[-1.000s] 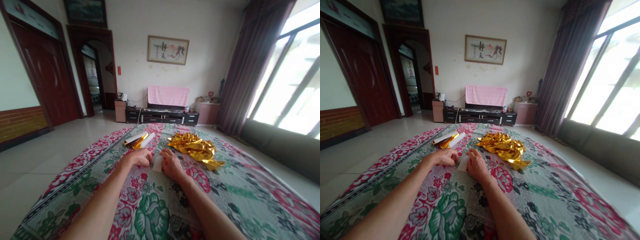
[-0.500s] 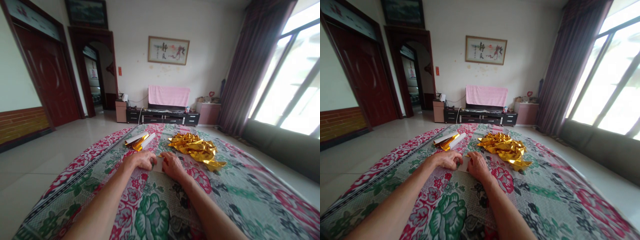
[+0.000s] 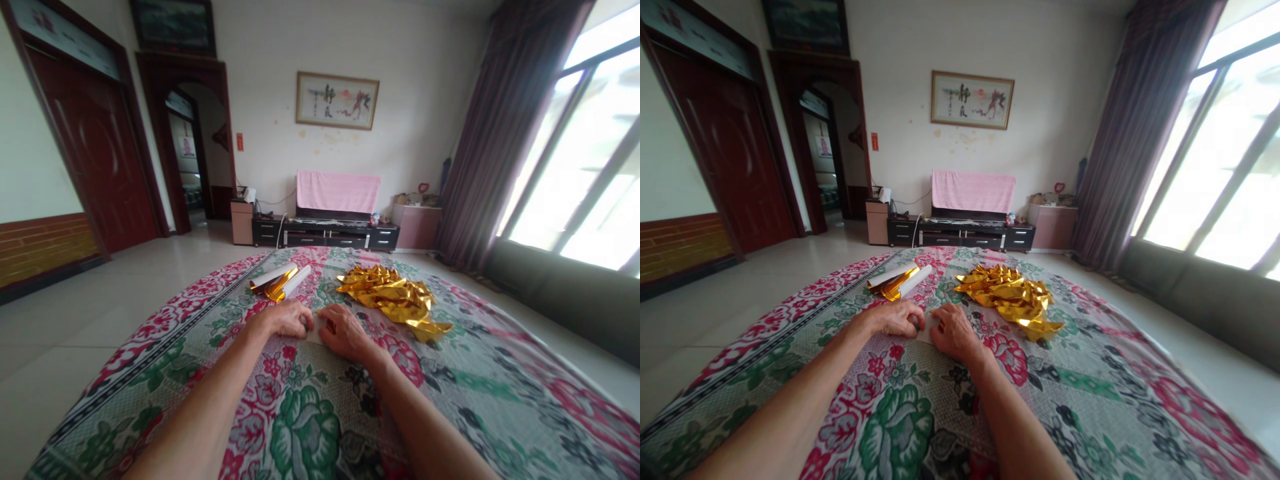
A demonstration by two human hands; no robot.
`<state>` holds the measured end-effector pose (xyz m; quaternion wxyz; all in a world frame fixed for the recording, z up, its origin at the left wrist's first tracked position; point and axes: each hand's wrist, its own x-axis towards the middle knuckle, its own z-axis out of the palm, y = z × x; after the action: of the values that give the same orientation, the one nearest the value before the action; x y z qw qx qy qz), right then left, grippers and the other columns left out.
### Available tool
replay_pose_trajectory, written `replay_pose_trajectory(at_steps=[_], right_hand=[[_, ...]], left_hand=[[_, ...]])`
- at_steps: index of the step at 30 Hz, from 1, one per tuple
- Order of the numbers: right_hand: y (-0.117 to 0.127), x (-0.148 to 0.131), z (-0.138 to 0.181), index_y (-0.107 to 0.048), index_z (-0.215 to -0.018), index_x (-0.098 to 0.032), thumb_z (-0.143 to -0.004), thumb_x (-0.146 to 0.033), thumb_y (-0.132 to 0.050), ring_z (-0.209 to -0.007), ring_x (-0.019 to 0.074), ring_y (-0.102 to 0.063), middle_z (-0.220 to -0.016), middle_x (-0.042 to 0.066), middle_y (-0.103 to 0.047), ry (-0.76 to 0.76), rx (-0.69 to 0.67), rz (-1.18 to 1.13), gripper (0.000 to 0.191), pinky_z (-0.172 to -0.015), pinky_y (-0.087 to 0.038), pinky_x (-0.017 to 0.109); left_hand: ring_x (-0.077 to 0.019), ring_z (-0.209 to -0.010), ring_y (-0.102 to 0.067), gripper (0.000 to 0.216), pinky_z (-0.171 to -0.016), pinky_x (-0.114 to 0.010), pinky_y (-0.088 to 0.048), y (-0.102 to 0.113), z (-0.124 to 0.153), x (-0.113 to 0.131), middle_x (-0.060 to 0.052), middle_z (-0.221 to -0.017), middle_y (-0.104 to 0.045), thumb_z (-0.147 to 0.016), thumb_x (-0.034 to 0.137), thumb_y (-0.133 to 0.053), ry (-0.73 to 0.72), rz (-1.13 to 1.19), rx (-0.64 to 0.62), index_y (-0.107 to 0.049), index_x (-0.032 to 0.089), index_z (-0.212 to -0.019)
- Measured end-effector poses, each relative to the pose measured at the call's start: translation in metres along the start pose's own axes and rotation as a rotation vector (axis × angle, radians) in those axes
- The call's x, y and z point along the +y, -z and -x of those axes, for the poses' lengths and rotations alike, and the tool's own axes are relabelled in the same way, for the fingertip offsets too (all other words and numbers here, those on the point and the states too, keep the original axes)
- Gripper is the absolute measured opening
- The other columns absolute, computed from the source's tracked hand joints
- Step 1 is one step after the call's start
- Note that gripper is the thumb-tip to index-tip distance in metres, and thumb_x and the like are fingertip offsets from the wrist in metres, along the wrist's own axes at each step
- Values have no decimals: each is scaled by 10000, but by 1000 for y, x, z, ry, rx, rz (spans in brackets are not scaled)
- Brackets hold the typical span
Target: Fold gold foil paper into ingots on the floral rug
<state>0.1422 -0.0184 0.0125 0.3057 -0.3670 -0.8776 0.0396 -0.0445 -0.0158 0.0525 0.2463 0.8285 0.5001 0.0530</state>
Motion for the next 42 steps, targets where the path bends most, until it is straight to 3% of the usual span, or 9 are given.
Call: replay_pose_trajectory(at_steps=[8,12,17,20,26,29,34,42], right_hand=[[-1,2,1,-623,-903,-173,-701,-114,-543,-872,171,-515,-889,59,-580,19,-5,-7,225,-823,-392,300],[2,-1,1,-625,-834,-181,-753,-266,-583,-852,172,-509,-852,51,-560,1,-38,-7,125,-810,-398,310],[6,-3,2,-623,-937,-189,-642,-475,-683,-934,207,-493,-966,73,-536,-45,-108,-31,415,-850,-401,351],[5,-1,2,-615,-980,-177,-598,-450,-717,-957,217,-486,-996,83,-530,-44,-108,-26,481,-870,-396,364],[1,2,2,-618,-972,-189,-644,-398,-687,-897,197,-500,-926,64,-540,-10,-75,-22,395,-838,-408,347],[0,3,2,-618,-944,-191,-655,-388,-677,-878,189,-500,-907,55,-542,-3,-66,-21,355,-827,-410,337],[1,3,2,-617,-891,-197,-690,-351,-646,-864,177,-498,-866,40,-543,-6,-49,-23,255,-803,-410,310],[8,-1,1,-597,-786,-182,-716,-371,-618,-818,154,-484,-791,19,-529,8,-89,-47,203,-750,-393,269]], left_hand=[[-114,-618,-532,283,-513,-174,-339,-5,-5,-4,15,-675,-637,-617,241,-489,-74,-55,99,-698,187,-800],[-114,-630,-538,276,-526,-171,-338,-7,-8,-8,16,-678,-641,-619,245,-500,-80,-59,104,-701,191,-800],[-104,-606,-511,268,-508,-166,-323,-8,-8,-7,18,-658,-616,-615,259,-520,-56,-4,110,-701,183,-796],[-87,-541,-455,307,-474,-173,-306,-8,-6,-8,24,-638,-582,-609,241,-500,-30,72,96,-691,175,-840],[-68,-442,-327,519,-417,-183,-249,-1,-1,-16,68,-540,-432,-561,191,-496,-20,222,-23,-616,204,-1065],[-63,-437,-316,513,-409,-182,-222,-1,-1,-15,67,-537,-429,-537,163,-485,-14,188,-37,-635,197,-1026],[-63,-452,-324,442,-416,-184,-192,-6,-4,-8,55,-538,-449,-558,171,-468,-20,112,90,-665,180,-953],[-83,-547,-405,404,-502,-171,-289,-5,-2,-4,28,-623,-575,-595,204,-477,-90,103,67,-711,183,-923]])
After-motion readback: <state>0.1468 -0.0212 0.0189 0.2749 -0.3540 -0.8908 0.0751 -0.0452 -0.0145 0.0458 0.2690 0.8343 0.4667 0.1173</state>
